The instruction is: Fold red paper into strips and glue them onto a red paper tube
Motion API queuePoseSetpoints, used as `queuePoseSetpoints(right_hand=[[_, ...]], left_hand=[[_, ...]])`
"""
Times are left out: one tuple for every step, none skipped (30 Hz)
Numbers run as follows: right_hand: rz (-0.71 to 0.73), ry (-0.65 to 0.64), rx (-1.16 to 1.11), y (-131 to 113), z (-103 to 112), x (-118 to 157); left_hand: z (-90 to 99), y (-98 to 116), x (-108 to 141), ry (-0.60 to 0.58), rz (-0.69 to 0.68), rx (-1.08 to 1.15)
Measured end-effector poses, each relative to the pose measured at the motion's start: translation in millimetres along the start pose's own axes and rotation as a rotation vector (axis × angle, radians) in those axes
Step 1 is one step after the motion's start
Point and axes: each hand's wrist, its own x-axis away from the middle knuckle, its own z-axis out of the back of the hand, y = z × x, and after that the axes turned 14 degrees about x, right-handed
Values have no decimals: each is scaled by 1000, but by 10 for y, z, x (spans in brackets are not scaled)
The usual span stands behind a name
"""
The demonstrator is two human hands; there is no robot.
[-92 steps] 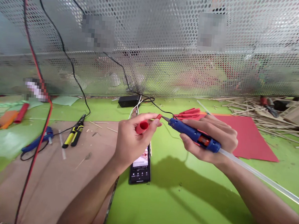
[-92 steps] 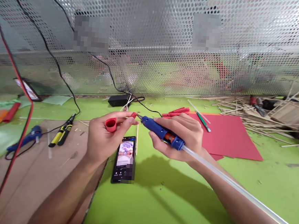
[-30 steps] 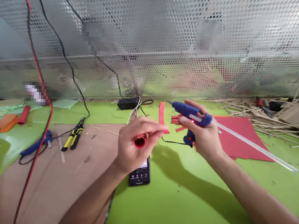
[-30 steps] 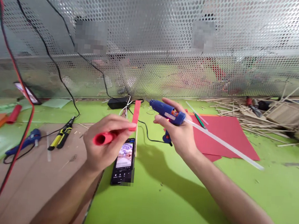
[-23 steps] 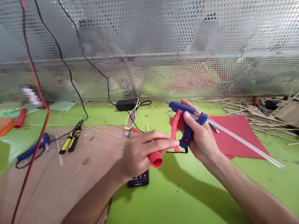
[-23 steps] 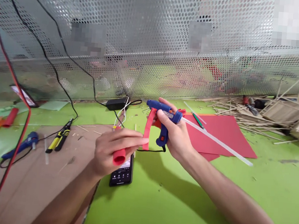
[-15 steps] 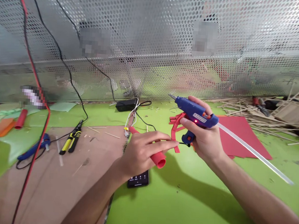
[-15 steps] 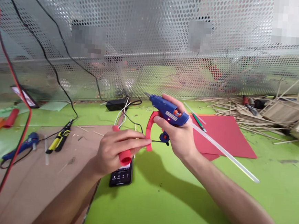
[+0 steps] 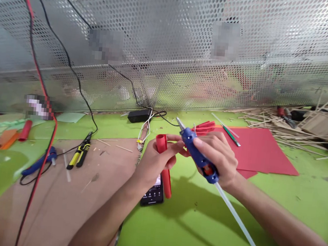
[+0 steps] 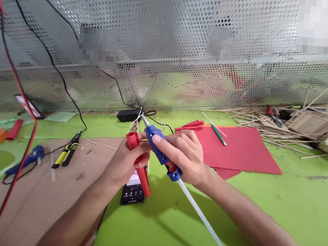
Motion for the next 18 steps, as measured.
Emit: queuePoseSetpoints(right_hand=[[55,-8,24,14,11,-11],[105,-13,44,23,25,-26],[147,-16,61,28,40,-41],[176,-18,77,29,55,-55],[194,-20,90,29,68,-66],[202,-26,100,28,77,-72],[207,-32,105,27,81,-75],[211,-37,103,27,81,-73],[216,-39,96,27,76,-67],[217,-40,83,28,67,-59],[213,-36,63,29,57,-49],[202,-28,34,31,48,-40],[171,-15,3,35,42,-32],[119,-4,-26,42,42,-28],[52,-1,-51,53,49,-30],[-20,-9,-72,68,64,-40],[-92,-33,-87,88,88,-58],[-139,-70,-105,114,120,-85]], left_hand=[[3,-14,-8,2,19,38],[4,-22,-12,7,33,68],[4,-25,-13,13,42,90],[1,-24,-12,20,48,105],[-6,-21,-8,27,52,115],[-15,-17,-4,34,58,119],[-26,-12,-1,38,65,121],[-38,-8,2,40,72,122],[-48,-3,4,44,72,127],[-56,4,4,53,67,134],[-58,13,3,64,56,139],[-53,26,1,76,40,139],[-42,43,-3,90,20,133],[-23,63,-8,102,-3,121],[1,86,-15,114,-25,105],[30,109,-23,126,-44,88],[60,132,-33,137,-60,72],[90,151,-44,143,-71,58]])
